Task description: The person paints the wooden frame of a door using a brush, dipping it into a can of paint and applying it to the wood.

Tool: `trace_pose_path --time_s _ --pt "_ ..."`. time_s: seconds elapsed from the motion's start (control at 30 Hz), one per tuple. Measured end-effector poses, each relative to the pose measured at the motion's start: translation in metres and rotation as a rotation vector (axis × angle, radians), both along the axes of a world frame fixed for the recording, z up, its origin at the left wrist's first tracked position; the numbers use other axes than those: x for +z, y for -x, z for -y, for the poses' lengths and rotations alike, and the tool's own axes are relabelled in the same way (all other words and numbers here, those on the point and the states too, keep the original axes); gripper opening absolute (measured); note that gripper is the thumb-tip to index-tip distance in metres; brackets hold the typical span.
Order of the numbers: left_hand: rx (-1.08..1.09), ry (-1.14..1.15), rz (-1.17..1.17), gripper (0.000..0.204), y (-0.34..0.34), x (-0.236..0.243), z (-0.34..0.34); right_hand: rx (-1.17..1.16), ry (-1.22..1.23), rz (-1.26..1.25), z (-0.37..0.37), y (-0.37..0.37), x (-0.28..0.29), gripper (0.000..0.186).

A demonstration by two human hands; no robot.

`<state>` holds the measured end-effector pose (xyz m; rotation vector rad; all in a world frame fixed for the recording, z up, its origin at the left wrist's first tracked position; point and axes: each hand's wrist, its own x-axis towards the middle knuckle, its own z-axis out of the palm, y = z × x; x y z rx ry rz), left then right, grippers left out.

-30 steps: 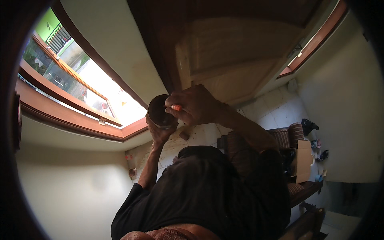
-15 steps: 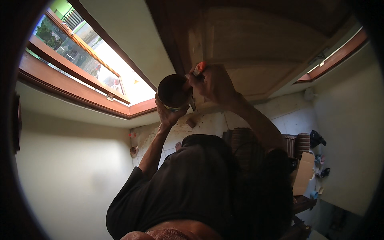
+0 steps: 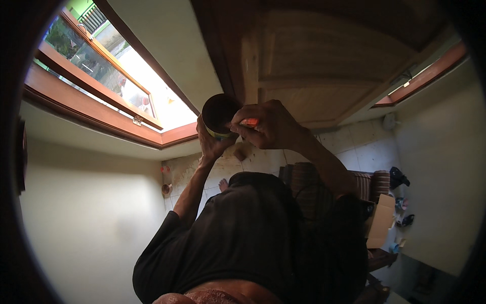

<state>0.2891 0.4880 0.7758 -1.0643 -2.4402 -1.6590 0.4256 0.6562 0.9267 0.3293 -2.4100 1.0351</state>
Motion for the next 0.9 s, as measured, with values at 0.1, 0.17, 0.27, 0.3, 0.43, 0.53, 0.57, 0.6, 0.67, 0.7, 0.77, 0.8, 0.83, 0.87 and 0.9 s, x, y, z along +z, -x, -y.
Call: trace_pose_path --time_s 0.1,0.17,0.27,0.3,0.43,0.53,0.57,0.6,0.67,0.7,0.77,0.8,0.83,0.87,0.9 --pt "0.014 0.01 -0.009 0.107 0.001 0.003 -0.003 -0.061 0.402 0.078 0.011 -0.003 0.006 0.009" --pt "0.017 -0.002 -0.021 0.108 0.0 0.0 -0.001 -0.144 0.55 0.125 0.01 0.003 -0.001 0.01" --pt "-0.003 -0.04 -0.022 0.109 -0.001 -0.006 0.0 -0.28 0.545 0.222 -0.001 0.009 -0.005 0.014" --pt "-0.013 -0.052 -0.006 0.11 -0.001 -0.006 0.0 -0.328 0.506 0.259 -0.006 0.009 -0.006 0.015" --pt "-0.001 -0.088 0.034 0.111 -0.003 -0.012 0.005 -0.459 0.419 0.072 -0.016 0.005 -0.007 0.015" --pt "0.024 -0.079 -0.005 0.11 0.002 -0.018 0.015 -0.432 0.574 -0.118 -0.017 0.008 -0.004 0.014" --pt "0.047 -0.084 -0.007 0.11 0.002 -0.022 0.017 -0.424 0.585 -0.185 -0.023 0.012 -0.013 0.013" --pt "0.072 -0.082 -0.011 0.11 0.002 -0.025 0.021 -0.413 0.602 -0.251 -0.029 0.018 -0.024 0.012" --pt "0.107 -0.079 -0.001 0.111 0.003 -0.03 0.031 -0.476 0.459 -0.157 -0.047 0.024 -0.057 0.012" --pt "0.128 -0.075 0.004 0.111 0.004 -0.028 0.04 -0.493 0.392 -0.116 -0.055 0.03 -0.074 0.013" --pt "0.144 -0.079 0.007 0.108 -0.002 -0.024 0.042 -0.496 0.259 -0.275 -0.074 0.044 -0.125 0.014" --pt "0.153 -0.083 0.007 0.107 -0.002 -0.021 0.049 -0.483 0.202 -0.357 -0.073 0.054 -0.135 0.015" --pt "0.159 -0.088 0.008 0.105 -0.002 -0.019 0.054 -0.493 0.163 -0.356 -0.075 0.059 -0.142 0.016" --pt "0.172 -0.091 0.003 0.104 0.0 -0.016 0.063 -0.495 0.129 -0.359 -0.071 0.066 -0.141 0.016" --pt "0.188 -0.055 -0.007 0.101 0.001 -0.015 0.07 -0.501 0.092 -0.361 -0.069 0.072 -0.139 0.016"
